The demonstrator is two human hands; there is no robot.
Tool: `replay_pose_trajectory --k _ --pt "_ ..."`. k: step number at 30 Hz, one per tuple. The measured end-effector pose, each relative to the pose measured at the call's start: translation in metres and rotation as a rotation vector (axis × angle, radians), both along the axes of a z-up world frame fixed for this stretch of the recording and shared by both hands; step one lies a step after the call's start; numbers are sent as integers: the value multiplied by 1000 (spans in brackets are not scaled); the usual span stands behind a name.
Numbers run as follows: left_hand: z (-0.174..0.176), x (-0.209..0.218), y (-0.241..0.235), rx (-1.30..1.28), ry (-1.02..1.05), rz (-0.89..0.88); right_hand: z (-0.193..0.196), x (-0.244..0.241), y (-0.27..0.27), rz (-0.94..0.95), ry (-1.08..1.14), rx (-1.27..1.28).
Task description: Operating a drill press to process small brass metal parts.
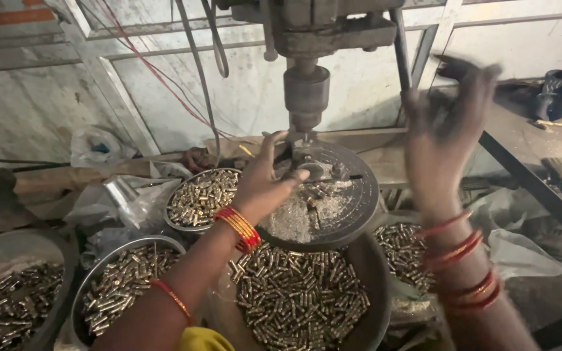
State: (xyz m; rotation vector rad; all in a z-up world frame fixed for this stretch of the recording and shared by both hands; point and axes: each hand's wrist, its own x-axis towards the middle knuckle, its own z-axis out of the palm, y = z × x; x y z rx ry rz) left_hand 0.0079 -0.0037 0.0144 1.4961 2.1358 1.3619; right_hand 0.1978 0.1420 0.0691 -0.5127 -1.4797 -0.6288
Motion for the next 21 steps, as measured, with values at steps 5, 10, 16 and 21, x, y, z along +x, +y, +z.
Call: replay_pose_trajectory --k 5,10,16,21 --pt "-5 -4 1 80 56 -11 37 -38 48 777 -8 -510" --pt "-19 -11 7 239 260 30 -17 -107 187 530 -87 -285" --pt "-21 -9 6 338 232 -37 -26 -141 242 333 -64 -31" --pt "-16 -6 1 208 192 60 -21 -136 229 391 -84 -57"
